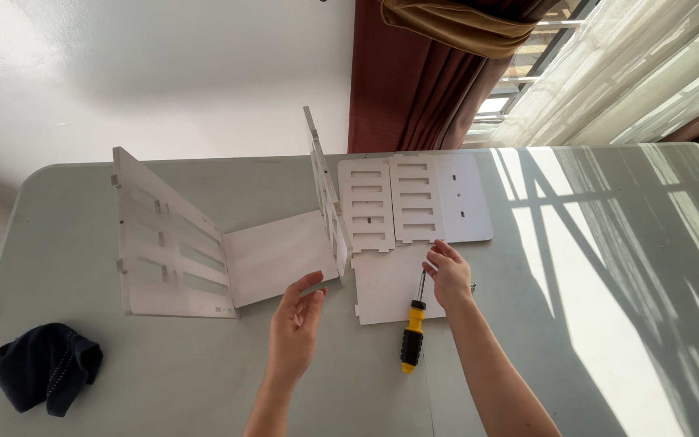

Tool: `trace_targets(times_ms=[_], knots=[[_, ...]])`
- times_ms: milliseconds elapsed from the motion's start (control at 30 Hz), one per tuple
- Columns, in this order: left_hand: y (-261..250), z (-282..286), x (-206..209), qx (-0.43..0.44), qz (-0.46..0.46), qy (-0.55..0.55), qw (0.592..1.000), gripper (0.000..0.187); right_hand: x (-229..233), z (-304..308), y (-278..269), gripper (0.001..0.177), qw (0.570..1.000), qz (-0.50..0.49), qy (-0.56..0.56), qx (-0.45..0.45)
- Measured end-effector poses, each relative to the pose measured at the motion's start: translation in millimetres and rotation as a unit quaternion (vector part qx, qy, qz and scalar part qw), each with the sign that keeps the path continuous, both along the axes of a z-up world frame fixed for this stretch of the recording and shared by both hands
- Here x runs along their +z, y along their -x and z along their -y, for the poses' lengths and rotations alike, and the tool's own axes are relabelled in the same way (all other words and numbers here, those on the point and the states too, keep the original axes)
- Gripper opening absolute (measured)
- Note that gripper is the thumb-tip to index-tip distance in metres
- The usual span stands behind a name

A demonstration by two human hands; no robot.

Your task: The person assembles a white slotted panel furniture piece on a table. They align the side panels and base, then use a screwdriver to drive screws and secure the panels, repositioning the unit and attaching a top panel as they build it up.

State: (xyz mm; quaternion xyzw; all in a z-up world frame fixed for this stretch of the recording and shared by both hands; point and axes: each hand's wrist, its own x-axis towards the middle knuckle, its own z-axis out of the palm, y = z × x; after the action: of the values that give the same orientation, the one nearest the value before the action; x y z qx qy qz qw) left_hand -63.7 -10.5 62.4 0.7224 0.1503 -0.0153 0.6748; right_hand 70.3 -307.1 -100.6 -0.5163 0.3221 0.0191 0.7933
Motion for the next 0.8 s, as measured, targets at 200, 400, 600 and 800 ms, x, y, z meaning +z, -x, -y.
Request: trace_targets(times_ms=[200,400,600,800], knots=[[4,-2,3,0.0,-0.005,-0.003,1.0,0.037,48,-26,51,0.038,0.998,0.011,-0.031,0.047],[12,-7,4,0.006,0.023,0.007,1.0,0.035,79,-48,85,0.037,0.994,0.006,-0.045,0.096],[23,-13,10,0.004,0.046,-0.016,0.999,0.027,103,-67,103,0.034,0.99,0.037,-0.043,0.126],[46,-28,19,0.025,0.099,-0.034,0.994,0.026,124,-81,107,0.031,0.976,0.133,0.021,0.171]])
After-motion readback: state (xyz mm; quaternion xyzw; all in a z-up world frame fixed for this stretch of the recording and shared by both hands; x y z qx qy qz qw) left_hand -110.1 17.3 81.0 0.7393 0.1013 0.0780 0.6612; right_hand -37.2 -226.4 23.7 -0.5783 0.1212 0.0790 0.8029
